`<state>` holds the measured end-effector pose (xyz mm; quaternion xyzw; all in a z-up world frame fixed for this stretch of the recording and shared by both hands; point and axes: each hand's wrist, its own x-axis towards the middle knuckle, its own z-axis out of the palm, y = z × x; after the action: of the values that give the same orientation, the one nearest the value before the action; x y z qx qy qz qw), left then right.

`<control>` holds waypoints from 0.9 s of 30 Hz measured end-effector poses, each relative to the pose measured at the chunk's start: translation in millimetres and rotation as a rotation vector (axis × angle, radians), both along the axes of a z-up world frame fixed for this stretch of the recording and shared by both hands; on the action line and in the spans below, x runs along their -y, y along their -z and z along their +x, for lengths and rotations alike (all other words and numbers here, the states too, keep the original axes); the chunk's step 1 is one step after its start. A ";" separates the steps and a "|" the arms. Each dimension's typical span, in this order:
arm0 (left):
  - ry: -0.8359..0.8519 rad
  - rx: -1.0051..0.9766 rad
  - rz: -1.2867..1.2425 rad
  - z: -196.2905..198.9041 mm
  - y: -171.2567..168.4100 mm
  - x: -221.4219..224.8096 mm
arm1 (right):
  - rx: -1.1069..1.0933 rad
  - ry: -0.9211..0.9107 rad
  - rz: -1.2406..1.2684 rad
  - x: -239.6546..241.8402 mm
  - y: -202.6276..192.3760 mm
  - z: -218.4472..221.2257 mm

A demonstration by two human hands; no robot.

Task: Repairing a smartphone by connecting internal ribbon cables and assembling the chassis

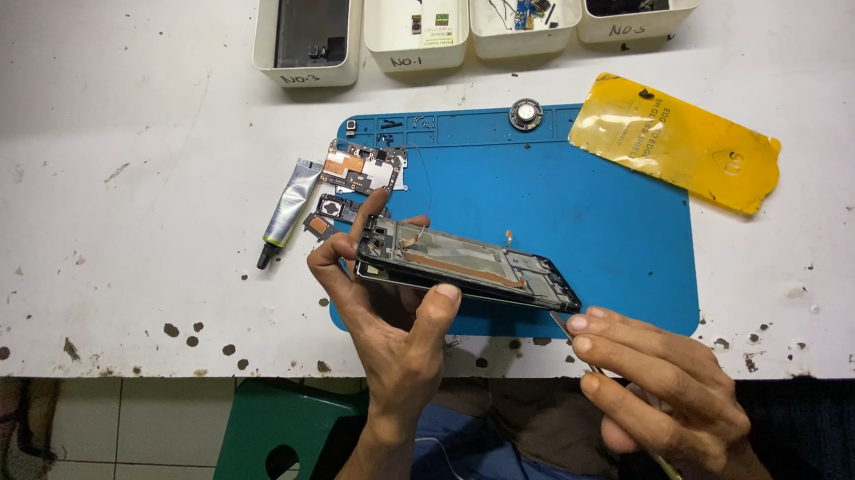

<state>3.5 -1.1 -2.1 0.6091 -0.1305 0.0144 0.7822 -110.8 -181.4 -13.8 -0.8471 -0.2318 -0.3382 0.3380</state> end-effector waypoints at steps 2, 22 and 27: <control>0.003 0.001 0.006 -0.2 -1.5 0.0 | 0.019 0.001 -0.027 1.7 -0.5 3.1; 0.020 -0.018 -0.045 -3.0 -2.1 -0.3 | -0.175 0.180 0.154 -17.6 -27.2 7.6; 0.014 -0.008 -0.049 -2.0 -2.4 -0.4 | -0.108 0.047 -0.067 -6.9 -31.9 11.1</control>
<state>1.5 -0.7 0.3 0.5887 -0.1314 0.0097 0.7975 -99.7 -174.5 18.1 -0.8803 -0.2043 -0.2921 0.3132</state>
